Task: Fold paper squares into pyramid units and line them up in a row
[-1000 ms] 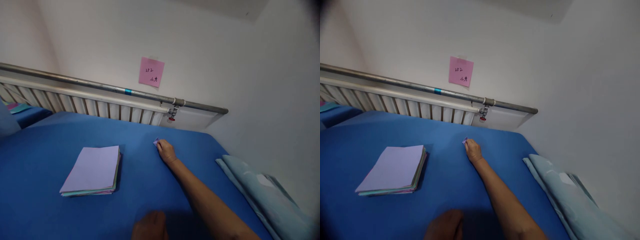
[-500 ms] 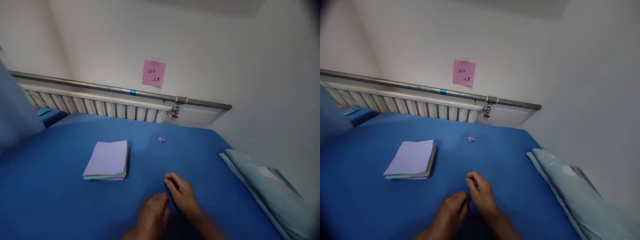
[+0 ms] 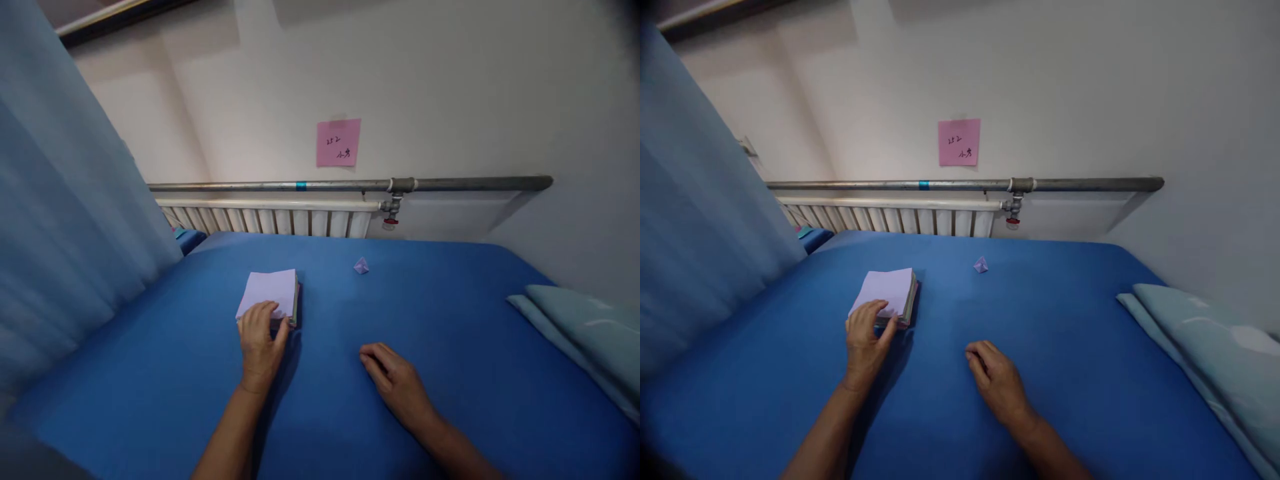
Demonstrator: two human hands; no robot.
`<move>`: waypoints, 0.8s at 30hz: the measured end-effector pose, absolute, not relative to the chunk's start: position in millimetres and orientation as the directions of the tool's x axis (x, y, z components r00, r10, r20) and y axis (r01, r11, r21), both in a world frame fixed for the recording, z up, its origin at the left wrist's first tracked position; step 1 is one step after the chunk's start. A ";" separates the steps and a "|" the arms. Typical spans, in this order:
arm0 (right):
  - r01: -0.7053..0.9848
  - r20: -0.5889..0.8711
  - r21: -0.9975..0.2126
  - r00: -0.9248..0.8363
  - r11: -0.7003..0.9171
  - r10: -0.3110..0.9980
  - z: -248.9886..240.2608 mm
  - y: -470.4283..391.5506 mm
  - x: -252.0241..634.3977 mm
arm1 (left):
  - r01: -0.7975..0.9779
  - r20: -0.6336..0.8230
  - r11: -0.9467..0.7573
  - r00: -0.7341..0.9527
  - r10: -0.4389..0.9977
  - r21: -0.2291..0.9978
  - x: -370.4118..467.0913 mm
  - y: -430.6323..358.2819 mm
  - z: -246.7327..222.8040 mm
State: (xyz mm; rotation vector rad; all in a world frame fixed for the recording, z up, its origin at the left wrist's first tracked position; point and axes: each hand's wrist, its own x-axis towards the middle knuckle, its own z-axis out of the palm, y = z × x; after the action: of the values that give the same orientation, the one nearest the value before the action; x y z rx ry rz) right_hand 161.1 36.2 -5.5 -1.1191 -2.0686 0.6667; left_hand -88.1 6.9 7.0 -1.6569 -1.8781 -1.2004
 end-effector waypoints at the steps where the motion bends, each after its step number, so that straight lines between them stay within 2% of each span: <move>1: 0.510 0.329 -0.695 -0.401 0.506 0.855 -6.8 36.8 161.4 | 0.943 0.730 -0.061 -0.211 0.650 0.327 -92.3 9.1 6.3; 5: 0.514 0.340 -0.678 -0.414 0.525 0.845 -11.3 39.2 162.6 | 0.949 0.681 -0.129 -0.109 0.724 0.289 -94.0 17.6 3.6; 9: 0.523 0.339 -0.668 -0.421 0.530 0.842 -11.8 39.2 162.8 | 0.925 0.609 -0.111 -0.147 0.780 0.364 -92.0 20.4 3.9; 12: 0.516 0.336 -0.669 -0.432 0.535 0.837 -10.7 39.1 162.3 | 0.886 0.585 -0.097 -0.213 0.783 0.454 -92.8 20.4 5.7; 17: 0.516 0.328 -0.667 -0.445 0.538 0.833 -11.2 40.9 162.6 | 0.695 0.474 -0.072 -0.406 0.781 0.715 -96.9 22.0 7.9; 21: 0.521 0.333 -0.654 -0.453 0.549 0.827 -12.7 41.8 163.2 | 0.582 0.396 -0.023 -0.522 0.755 0.813 -102.6 22.9 5.4; 24: 0.516 0.345 -0.648 -0.456 0.560 0.820 -13.0 41.8 163.5 | 0.413 0.310 -0.033 -0.627 0.715 0.910 -104.5 22.0 5.9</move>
State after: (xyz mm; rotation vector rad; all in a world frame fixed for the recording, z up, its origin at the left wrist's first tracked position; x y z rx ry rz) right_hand 163.5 41.8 -13.0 -1.0671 -2.1512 0.6113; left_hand -104.5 22.0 5.9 -1.4136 -2.3420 -2.0167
